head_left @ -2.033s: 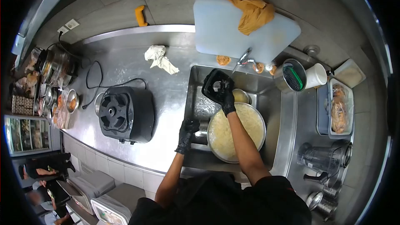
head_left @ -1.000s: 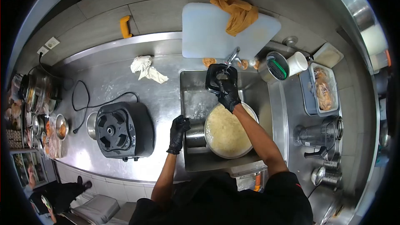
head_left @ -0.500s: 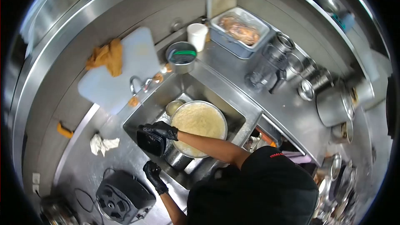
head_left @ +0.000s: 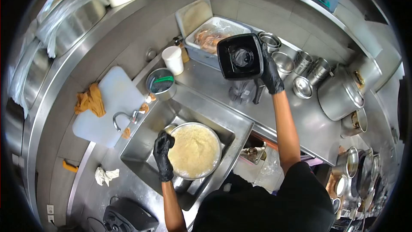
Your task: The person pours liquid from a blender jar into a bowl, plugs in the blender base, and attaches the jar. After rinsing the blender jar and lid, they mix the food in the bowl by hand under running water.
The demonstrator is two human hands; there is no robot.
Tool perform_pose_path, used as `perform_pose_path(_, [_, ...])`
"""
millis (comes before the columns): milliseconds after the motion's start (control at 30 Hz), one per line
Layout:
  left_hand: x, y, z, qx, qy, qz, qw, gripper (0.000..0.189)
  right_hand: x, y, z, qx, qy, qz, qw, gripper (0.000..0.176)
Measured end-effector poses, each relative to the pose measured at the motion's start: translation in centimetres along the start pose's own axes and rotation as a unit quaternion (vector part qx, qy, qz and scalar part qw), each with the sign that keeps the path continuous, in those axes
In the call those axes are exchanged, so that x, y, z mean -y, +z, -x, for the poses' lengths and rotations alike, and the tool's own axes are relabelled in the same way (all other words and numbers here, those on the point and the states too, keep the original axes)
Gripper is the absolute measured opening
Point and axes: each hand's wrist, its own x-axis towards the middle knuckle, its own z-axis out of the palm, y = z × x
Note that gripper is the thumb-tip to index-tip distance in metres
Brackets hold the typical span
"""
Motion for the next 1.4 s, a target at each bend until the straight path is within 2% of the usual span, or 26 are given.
perform_pose_path(33, [-0.5,2.2,-1.1,0.038,-0.006,0.026,0.999,0.032,-1.7,-3.3,-1.6,0.024,-0.060,0.130,0.989,0.041])
perform_pose_path(100, [-2.2,7.5,-3.4,0.080,0.012,0.044,0.996,0.033,-5.3,-7.8,-3.5,0.051,-0.045,0.252,0.965,0.042])
perform_pose_path(167, [-4.5,14.0,-6.2,0.137,0.066,0.021,0.988,0.032,-9.9,-11.0,-5.1,0.075,-0.115,0.412,0.901,0.040])
perform_pose_path(200, [-5.4,16.5,-7.6,0.173,0.091,0.003,0.981,0.032,-9.4,-11.3,-5.0,0.077,-0.127,0.502,0.852,0.037])
perform_pose_path(300, [-6.1,21.8,-10.1,0.181,0.110,-0.008,0.977,0.032,-10.2,-13.3,-6.0,0.129,-0.122,0.502,0.846,0.035])
perform_pose_path(367, [-4.7,24.3,-12.4,0.207,0.107,-0.008,0.972,0.033,-7.9,-12.6,-5.2,0.050,0.036,0.226,0.972,0.038])
perform_pose_path(400, [-4.0,25.4,-13.4,0.207,0.107,-0.014,0.972,0.033,-7.4,-12.5,-5.1,0.049,0.036,0.221,0.973,0.038])
perform_pose_path(467, [-2.4,27.5,-15.2,0.247,0.067,0.053,0.965,0.035,-6.4,-12.2,-5.0,0.173,0.028,0.247,0.953,0.044])
perform_pose_path(533, [-1.2,29.4,-16.7,0.237,0.073,0.048,0.968,0.036,-3.3,-11.5,-5.5,0.211,0.054,0.290,0.932,0.044])
perform_pose_path(600, [-0.6,30.7,-17.7,0.234,0.059,-0.057,0.969,0.035,-1.6,-9.9,-5.8,0.273,0.110,0.266,0.918,0.040])
perform_pose_path(633, [-0.3,31.5,-17.6,0.227,0.020,-0.035,0.973,0.039,-1.8,-8.6,-5.2,0.273,0.108,0.264,0.919,0.040])
perform_pose_path(667, [-0.3,31.7,-17.7,0.225,0.022,-0.037,0.973,0.039,-2.2,-7.0,-4.0,0.208,-0.107,0.277,0.932,0.039])
perform_pose_path(733, [0.4,31.6,-18.0,0.192,-0.042,-0.040,0.980,0.044,-4.0,-5.8,-3.7,0.135,-0.316,0.270,0.899,0.039])
perform_pose_path(800, [0.4,30.9,-18.1,0.190,-0.021,-0.067,0.979,0.047,-5.0,-5.0,-4.5,0.155,-0.205,0.170,0.951,0.036])
perform_pose_path(867, [0.3,30.0,-18.7,0.155,-0.022,-0.085,0.984,0.046,-5.0,-4.7,-5.0,0.167,-0.150,0.116,0.968,0.035])
perform_pose_path(900, [-0.1,29.8,-18.8,0.148,-0.019,-0.061,0.987,0.046,-3.0,-4.6,-4.5,0.202,-0.200,0.325,0.902,0.035])
perform_pose_path(933, [-0.4,29.6,-18.8,0.143,-0.020,-0.062,0.988,0.046,-1.8,-4.3,-4.2,0.227,-0.240,0.517,0.790,0.035])
perform_pose_path(967, [-0.8,29.4,-18.8,0.149,-0.006,-0.050,0.988,0.046,-2.6,-3.8,-4.4,0.228,-0.189,0.525,0.798,0.035])
perform_pose_path(1000, [-1.2,29.2,-18.8,0.155,0.010,-0.037,0.987,0.046,-4.4,-3.4,-3.9,0.231,-0.193,0.523,0.798,0.035])
perform_pose_path(1033, [-1.8,29.3,-18.9,0.148,0.002,-0.046,0.988,0.045,-6.7,-3.2,-3.4,0.176,-0.257,0.505,0.805,0.033])
perform_pose_path(1100, [-1.9,29.5,-19.2,0.164,0.027,-0.021,0.986,0.046,-7.6,-2.9,-3.3,0.186,-0.228,0.460,0.838,0.034])
perform_pose_path(1200, [-1.1,30.9,-19.7,0.199,0.063,0.046,0.977,0.044,-0.5,-5.0,-4.9,0.243,-0.242,0.384,0.857,0.036])
perform_pose_path(1233, [-0.9,31.5,-19.8,0.195,0.126,-0.061,0.971,0.043,-0.5,-5.4,-5.4,0.192,-0.117,0.295,0.929,0.033])
perform_pose_path(1267, [-0.4,32.3,-19.6,0.187,0.184,-0.167,0.950,0.042,-0.5,-6.5,-6.2,0.195,-0.117,0.297,0.928,0.033])
perform_pose_path(1367, [-1.6,36.5,-17.5,0.212,0.257,-0.187,0.924,0.043,3.3,-7.8,-7.3,0.189,-0.157,0.234,0.941,0.033])
perform_pose_path(1400, [-1.6,37.3,-17.3,0.224,0.263,-0.193,0.918,0.044,2.5,-7.8,-7.7,0.207,-0.084,0.218,0.950,0.033])
